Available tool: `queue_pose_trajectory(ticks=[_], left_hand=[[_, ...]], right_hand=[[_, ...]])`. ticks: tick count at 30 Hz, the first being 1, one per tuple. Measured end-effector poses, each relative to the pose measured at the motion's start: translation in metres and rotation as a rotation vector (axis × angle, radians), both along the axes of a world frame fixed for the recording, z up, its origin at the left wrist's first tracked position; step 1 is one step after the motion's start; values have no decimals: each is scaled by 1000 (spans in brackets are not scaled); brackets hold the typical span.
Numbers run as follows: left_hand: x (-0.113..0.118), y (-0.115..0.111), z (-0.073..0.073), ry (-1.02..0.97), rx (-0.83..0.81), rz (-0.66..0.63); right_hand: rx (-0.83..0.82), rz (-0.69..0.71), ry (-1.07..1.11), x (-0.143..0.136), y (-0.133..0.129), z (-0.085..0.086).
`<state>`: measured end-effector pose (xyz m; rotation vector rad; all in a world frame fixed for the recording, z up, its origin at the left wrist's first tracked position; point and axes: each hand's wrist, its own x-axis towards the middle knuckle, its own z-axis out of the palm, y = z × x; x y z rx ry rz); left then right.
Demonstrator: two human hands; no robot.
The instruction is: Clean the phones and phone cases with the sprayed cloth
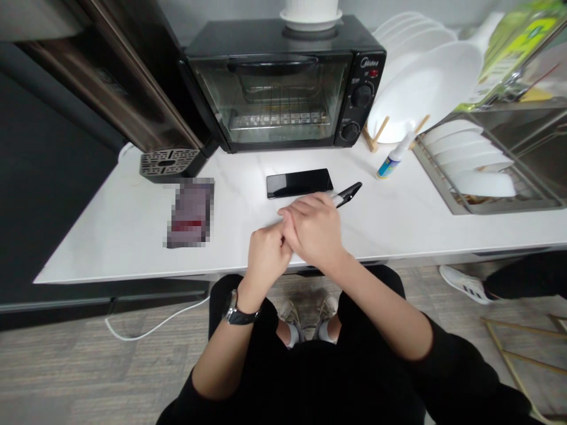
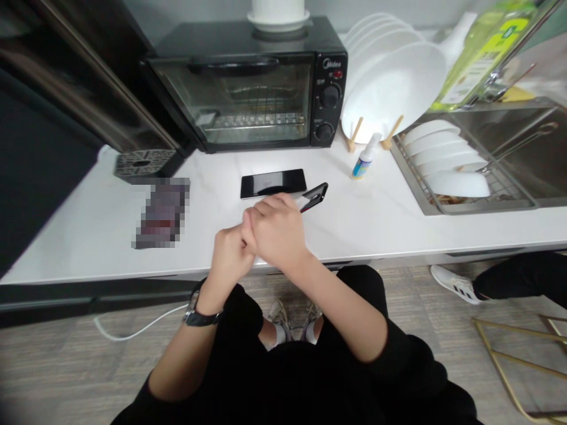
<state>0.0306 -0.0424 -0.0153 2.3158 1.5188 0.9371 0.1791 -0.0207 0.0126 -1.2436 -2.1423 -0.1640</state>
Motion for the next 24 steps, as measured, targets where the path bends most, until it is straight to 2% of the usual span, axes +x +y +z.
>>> queue_pose_trajectory(ticks=[3,5,7,9,10,12,16,18,21,24], left_hand=[[-2,0,0,-1,13,-11],[-1,-1,2,-57,-30,-21],[1,-2,4,-82,-56,-20],[3,-2,5,-69,-47,-6],[3,-2,6,-60,-40,0],[3,-2,4,-49,-28,5],[-2,3,-4,89,59,50],[-4,5,-6,130,87,64],[-3,4,-3,43,22,25],[2,1,3,-57,-59,9]], right_hand=[[15,65,-59,6,0,-1],[-17,-16,-64,33,15,-1],[-77,-161,-5,62,32,0],[-118,-256,74,77,43,2],[-118,-268,101,76,43,2],[-83,-222,103,56,33,2],[2,25,-26,-8,-1,1],[13,106,-59,-21,-8,2],[-9,99,-93,3,3,2],[-59,-92,-97,47,26,4]])
